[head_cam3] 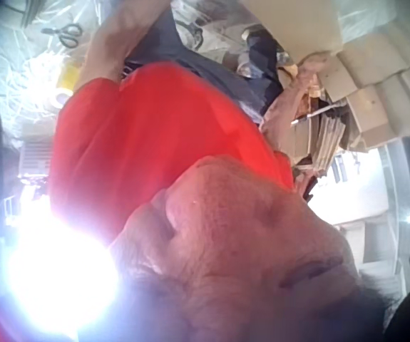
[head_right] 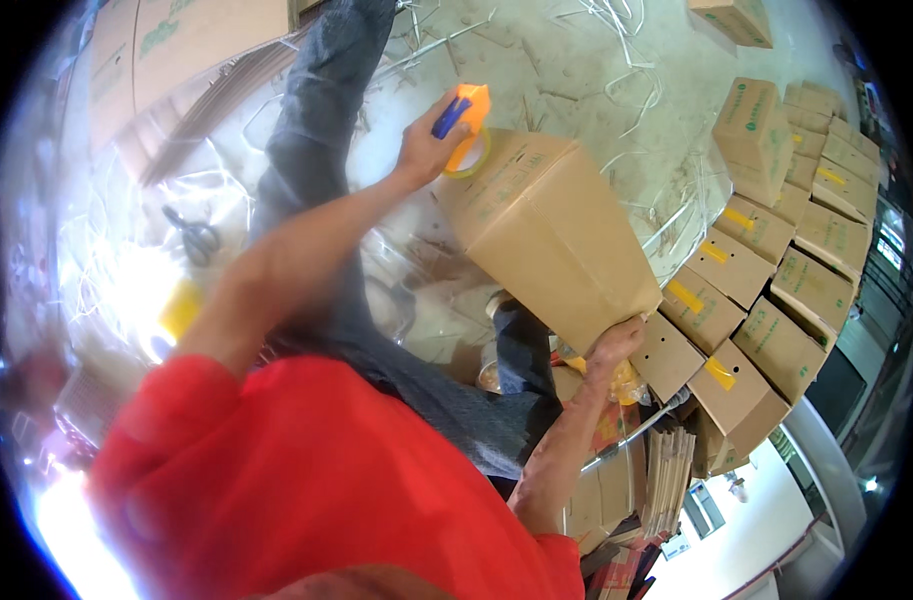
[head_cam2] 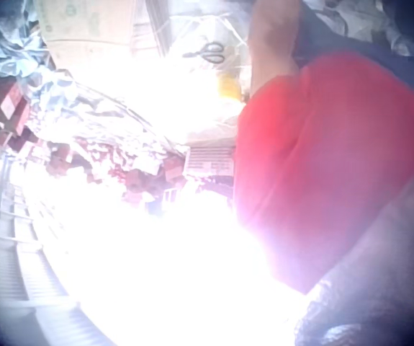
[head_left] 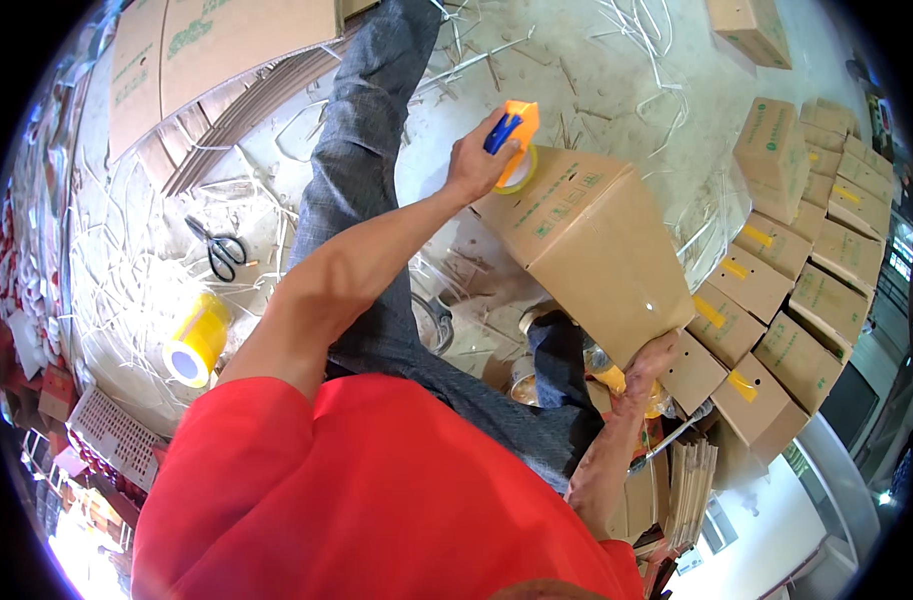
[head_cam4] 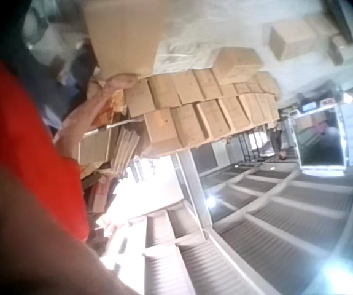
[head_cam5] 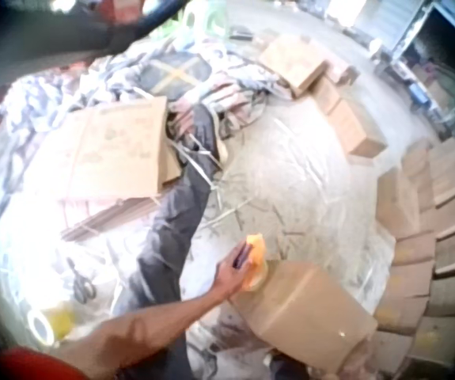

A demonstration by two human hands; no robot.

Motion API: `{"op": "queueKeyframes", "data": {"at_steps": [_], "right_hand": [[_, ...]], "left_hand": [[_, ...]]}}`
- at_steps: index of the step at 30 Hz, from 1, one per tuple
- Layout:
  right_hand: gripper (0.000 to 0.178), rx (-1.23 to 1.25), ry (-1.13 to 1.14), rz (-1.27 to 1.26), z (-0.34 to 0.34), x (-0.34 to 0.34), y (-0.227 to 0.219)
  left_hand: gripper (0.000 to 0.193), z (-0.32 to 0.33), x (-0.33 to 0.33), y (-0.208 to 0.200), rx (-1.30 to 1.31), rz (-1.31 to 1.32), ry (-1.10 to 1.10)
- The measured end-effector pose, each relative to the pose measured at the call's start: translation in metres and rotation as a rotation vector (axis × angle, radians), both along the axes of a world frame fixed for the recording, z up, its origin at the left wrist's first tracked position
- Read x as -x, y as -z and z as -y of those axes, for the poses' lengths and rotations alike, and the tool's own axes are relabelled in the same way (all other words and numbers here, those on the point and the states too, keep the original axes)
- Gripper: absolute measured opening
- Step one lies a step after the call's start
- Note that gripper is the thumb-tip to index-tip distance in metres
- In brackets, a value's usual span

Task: The person assembles flat cardboard boxes by folding flaps and securing them with a tape dispenser. They repeatedly pick up flat-packed boxes, fold them into shape, and apply tape to seal the seams.

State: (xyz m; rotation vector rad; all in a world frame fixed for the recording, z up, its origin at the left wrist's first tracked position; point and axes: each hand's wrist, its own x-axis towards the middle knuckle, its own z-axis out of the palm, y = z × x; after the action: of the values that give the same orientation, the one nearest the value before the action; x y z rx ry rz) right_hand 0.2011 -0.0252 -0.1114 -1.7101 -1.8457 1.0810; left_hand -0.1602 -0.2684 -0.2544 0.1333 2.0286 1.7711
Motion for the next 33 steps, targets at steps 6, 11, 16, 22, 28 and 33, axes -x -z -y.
{"op": "queueKeyframes", "data": {"at_steps": [6, 11, 16, 22, 28, 33], "right_hand": [[0.052, -0.089, -0.050, 0.069, 0.013, -0.010, 0.016], [0.052, -0.014, 0.010, -0.016, 0.022, 0.024, -0.012], [0.052, -0.077, -0.053, -0.016, 0.001, 0.002, 0.000], [0.052, -0.092, -0.064, 0.048, 0.020, -0.006, -0.007], [0.053, -0.114, -0.103, -0.050, 0.023, -0.029, -0.007], [0.052, -0.042, 0.019, -0.100, 0.033, -0.035, -0.033]], "left_hand": [[0.068, 0.010, 0.004, -0.015, 0.034, 0.100, -0.017], [0.063, 0.021, -0.013, -0.082, -0.202, 0.092, -0.036], [0.065, 0.015, -0.013, -0.015, -0.043, 0.002, -0.075], [0.070, 0.044, -0.025, 0.001, 0.198, -0.011, -0.050], [0.062, 0.106, 0.010, -0.123, -0.062, -0.240, 0.075], [0.060, 0.217, 0.008, -0.176, 0.185, -0.508, 0.003]]}}
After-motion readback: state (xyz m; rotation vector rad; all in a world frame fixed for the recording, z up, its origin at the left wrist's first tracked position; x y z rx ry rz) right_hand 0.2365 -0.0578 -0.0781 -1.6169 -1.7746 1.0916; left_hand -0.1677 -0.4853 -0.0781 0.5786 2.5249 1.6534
